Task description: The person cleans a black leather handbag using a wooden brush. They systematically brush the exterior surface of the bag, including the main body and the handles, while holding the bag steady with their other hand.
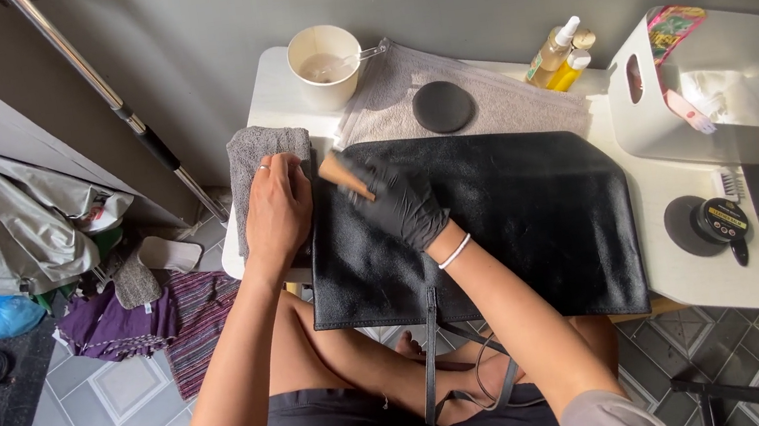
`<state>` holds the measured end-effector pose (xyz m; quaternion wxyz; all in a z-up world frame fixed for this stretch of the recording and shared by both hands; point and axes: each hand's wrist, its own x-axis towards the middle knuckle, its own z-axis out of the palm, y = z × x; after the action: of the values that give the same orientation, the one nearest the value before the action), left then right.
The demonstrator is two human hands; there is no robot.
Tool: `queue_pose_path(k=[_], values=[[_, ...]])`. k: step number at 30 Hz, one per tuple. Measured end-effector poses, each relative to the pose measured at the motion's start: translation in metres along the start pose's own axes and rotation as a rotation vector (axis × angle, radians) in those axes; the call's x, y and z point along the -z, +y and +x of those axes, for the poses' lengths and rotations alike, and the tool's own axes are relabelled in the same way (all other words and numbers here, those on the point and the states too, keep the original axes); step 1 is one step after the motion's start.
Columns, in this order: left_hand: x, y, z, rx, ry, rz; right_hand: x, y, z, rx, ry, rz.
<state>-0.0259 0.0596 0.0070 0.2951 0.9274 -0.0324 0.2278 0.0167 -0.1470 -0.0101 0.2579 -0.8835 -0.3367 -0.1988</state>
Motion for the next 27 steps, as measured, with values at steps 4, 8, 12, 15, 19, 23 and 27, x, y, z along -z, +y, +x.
queue_pose_path(k=[4, 8, 12, 15, 19, 23, 27], values=[[-0.002, -0.001, 0.001, -0.004, 0.012, 0.019, -0.02, 0.02, 0.004, -0.052, 0.025, 0.001], [-0.001, 0.0, 0.003, 0.017, 0.003, 0.033, -0.038, 0.035, -0.007, -0.031, 0.044, -0.036], [-0.004, -0.001, 0.002, 0.026, -0.008, 0.022, -0.024, 0.011, -0.013, -0.137, -0.004, 0.266], [-0.002, 0.003, 0.001, 0.04, -0.015, 0.019, -0.037, 0.033, -0.012, 0.033, 0.042, 0.012], [-0.005, 0.0, 0.001, 0.032, 0.01, 0.042, -0.004, 0.005, 0.003, -0.018, 0.023, -0.103], [-0.002, 0.005, 0.0, 0.055, 0.009, 0.07, -0.04, 0.039, -0.005, -0.005, -0.002, -0.113], [-0.003, 0.007, -0.003, 0.062, 0.002, 0.091, -0.028, 0.018, -0.009, 0.011, -0.081, 0.045]])
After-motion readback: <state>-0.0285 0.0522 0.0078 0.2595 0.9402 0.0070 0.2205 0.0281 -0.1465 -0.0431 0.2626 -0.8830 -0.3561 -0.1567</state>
